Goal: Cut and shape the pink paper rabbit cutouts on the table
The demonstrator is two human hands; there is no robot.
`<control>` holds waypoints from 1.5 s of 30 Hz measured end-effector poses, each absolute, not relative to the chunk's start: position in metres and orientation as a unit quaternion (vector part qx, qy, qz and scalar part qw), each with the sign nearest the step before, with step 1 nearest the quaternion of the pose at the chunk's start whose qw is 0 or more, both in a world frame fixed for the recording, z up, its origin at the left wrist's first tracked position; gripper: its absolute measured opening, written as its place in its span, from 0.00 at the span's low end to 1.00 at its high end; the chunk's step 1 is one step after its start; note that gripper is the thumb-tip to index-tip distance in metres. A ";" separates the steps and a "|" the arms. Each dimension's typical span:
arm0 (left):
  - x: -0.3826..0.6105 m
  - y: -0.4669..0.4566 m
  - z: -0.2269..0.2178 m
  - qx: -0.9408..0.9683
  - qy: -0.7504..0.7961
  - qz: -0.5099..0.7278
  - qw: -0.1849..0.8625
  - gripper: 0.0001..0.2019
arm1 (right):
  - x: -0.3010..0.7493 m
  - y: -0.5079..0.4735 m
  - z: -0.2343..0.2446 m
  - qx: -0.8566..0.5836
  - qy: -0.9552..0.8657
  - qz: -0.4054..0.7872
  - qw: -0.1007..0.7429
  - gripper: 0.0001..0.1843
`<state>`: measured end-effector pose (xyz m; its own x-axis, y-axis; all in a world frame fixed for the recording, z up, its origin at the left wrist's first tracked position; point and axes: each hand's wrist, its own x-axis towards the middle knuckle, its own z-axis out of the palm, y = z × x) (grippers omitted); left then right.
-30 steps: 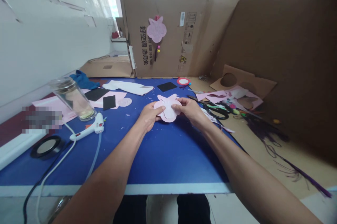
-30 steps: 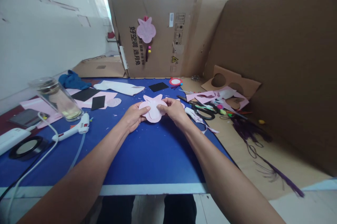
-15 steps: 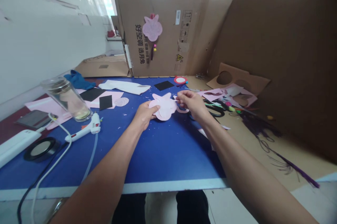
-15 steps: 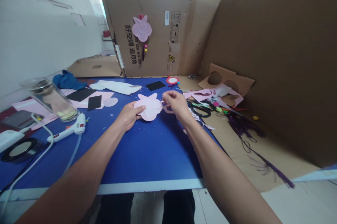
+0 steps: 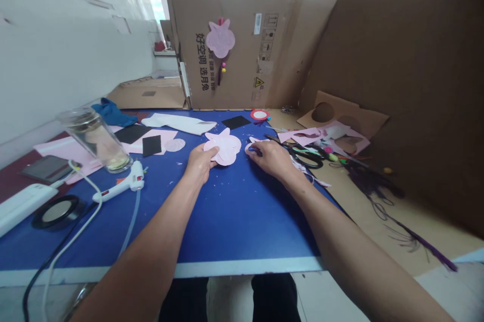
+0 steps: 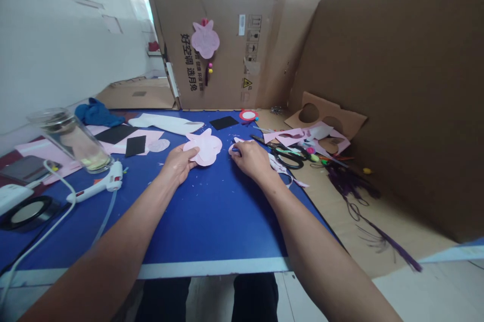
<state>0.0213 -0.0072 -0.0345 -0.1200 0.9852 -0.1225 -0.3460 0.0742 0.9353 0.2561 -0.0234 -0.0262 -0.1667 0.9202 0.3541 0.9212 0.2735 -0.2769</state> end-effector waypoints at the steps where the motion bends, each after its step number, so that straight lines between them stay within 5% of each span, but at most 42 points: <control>1: 0.021 -0.007 -0.035 0.344 0.465 0.587 0.567 0.13 | 0.253 -0.025 -0.027 -0.601 -0.770 -0.011 0.213 0.12; 7: 0.022 -0.008 -0.034 0.342 0.467 0.586 0.568 0.12 | 0.250 -0.027 -0.027 -0.595 -0.781 -0.012 0.190 0.10; 17: 0.017 -0.002 -0.029 0.281 0.468 0.632 0.550 0.10 | 0.248 -0.025 -0.020 -0.554 -0.764 0.178 0.278 0.16; 22: 0.018 -0.006 -0.024 0.264 0.466 0.641 0.550 0.08 | 0.270 -0.028 0.002 -0.654 -0.669 0.054 0.350 0.16; 37: 0.015 -0.002 -0.026 0.232 0.463 0.664 0.539 0.09 | 0.242 -0.029 -0.026 -0.477 -0.850 0.141 0.174 0.16; 45: 0.015 -0.002 -0.028 0.240 0.468 0.661 0.536 0.09 | 0.238 -0.034 -0.018 -0.440 -0.872 0.162 0.140 0.06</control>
<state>0.0148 -0.0017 -0.0284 -0.3106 0.9325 -0.1845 -0.4836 0.0120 0.8752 0.2377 -0.0344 -0.0181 -0.5739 0.8125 0.1022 0.7216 0.5607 -0.4061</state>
